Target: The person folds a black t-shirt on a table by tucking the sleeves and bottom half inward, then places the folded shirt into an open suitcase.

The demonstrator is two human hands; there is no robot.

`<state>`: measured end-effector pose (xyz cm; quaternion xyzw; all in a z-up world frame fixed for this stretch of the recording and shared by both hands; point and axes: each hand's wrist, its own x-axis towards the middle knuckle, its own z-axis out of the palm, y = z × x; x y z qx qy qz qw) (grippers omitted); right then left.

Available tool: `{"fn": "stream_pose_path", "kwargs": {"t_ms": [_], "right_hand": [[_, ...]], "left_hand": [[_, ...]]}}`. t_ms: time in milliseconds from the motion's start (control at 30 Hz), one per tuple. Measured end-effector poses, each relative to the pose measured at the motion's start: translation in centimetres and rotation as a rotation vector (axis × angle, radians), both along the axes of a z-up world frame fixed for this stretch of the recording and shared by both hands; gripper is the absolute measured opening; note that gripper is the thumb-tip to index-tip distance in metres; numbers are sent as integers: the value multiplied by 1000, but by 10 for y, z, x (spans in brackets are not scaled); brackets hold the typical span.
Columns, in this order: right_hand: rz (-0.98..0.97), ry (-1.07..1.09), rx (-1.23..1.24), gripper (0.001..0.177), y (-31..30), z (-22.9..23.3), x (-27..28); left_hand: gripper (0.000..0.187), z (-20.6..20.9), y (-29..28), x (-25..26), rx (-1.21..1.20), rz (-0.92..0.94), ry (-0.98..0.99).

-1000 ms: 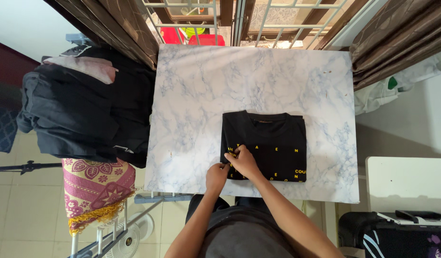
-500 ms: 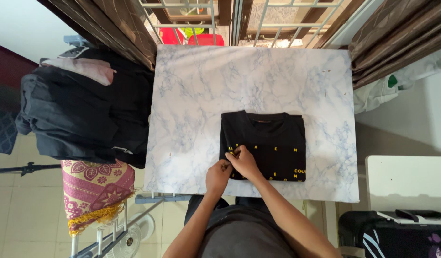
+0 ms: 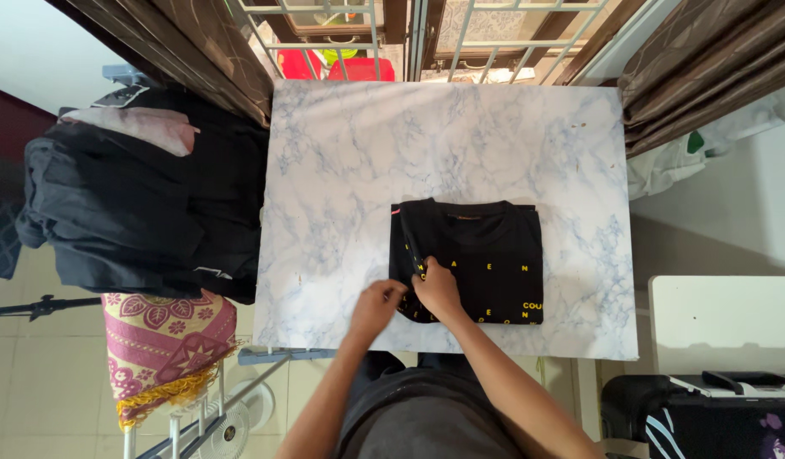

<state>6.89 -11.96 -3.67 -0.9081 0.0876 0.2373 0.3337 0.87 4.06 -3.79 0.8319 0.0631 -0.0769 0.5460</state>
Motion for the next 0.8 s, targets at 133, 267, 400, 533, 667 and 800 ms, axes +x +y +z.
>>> {"fn": "stream_pose_path", "kwargs": {"t_ms": [133, 267, 400, 533, 667, 800], "right_hand": [[2, -114, 133, 47, -14, 11, -6], [-104, 16, 182, 51, -13, 29, -12], [-154, -7, 233, 48, -12, 40, -19], [-211, 26, 251, 47, -11, 44, -22], [-228, 8, 260, 53, -12, 46, -23], [-219, -21, 207, 43, -11, 51, -27]], "left_hand": [[21, 10, 34, 20, 286, -53, -119], [44, 29, 40, 41, 490, -327, -203], [40, 28, 36, 56, 529, -480, -375], [32, 18, 41, 68, 585, -637, -464], [32, 18, 44, 79, 604, -775, -589], [32, 23, 33, 86, 584, -805, -629]]}}
